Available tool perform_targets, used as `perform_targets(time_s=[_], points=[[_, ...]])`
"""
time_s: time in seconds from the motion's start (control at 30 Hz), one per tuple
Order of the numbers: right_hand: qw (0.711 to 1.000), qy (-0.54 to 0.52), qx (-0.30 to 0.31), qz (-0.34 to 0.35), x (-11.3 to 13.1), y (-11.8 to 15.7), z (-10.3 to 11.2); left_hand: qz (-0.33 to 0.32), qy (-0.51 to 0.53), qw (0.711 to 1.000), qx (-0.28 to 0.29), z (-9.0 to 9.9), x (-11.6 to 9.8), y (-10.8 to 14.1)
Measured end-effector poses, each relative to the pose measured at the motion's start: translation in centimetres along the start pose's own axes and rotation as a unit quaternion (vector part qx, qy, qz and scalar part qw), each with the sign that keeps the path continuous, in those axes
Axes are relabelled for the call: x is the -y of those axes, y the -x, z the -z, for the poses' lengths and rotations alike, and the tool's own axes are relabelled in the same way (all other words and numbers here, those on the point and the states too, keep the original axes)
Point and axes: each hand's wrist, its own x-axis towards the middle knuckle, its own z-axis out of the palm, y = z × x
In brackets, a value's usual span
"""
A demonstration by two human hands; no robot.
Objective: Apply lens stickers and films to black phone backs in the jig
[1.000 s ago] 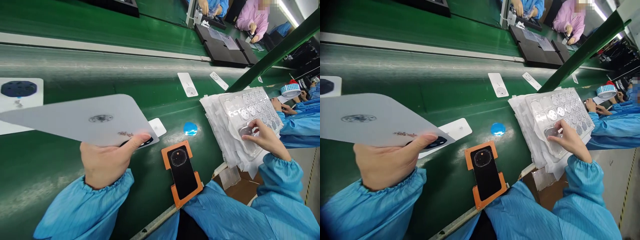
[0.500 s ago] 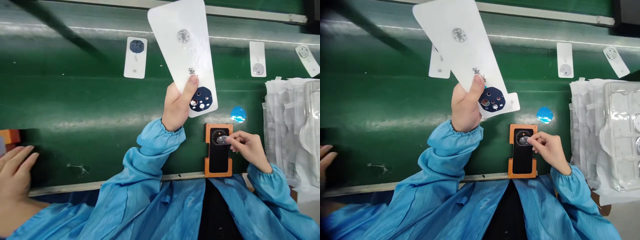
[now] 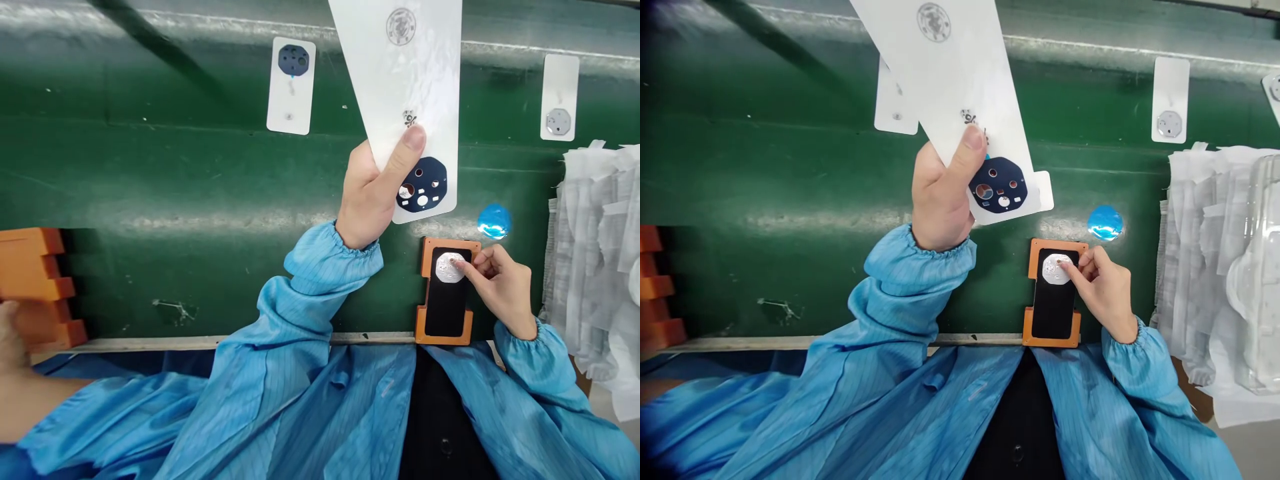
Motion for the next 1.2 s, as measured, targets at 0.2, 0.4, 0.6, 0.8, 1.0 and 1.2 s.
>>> perform_targets(time_s=[0.2,0.4,0.6,0.8,1.0,1.2], points=[[0.975,0.125,0.021,0.183,-0.6,1.2,-0.3,-0.049,0.011,0.995,0.087,-0.2,-0.3,-0.1],[0.978,0.062,-0.029,0.199,0.7,0.3,0.6,-0.015,0.069,0.995,0.066,-0.8,1.7,0.2],[0.951,-0.011,-0.195,0.239,5.8,-3.0,1.6,-0.029,0.025,0.996,0.085,-2.3,2.6,1.5],[0.948,-0.031,-0.262,0.179,7.2,-5.3,-0.1,-0.058,-0.028,0.991,0.115,-2.9,2.2,3.3],[0.951,-0.082,-0.271,0.127,6.9,-4.9,0.1,-0.117,-0.018,0.975,0.188,-2.8,3.0,4.3],[0.946,-0.125,-0.267,0.136,7.1,-4.7,0.2,-0.13,-0.006,0.974,0.184,-2.7,3.2,4.3]])
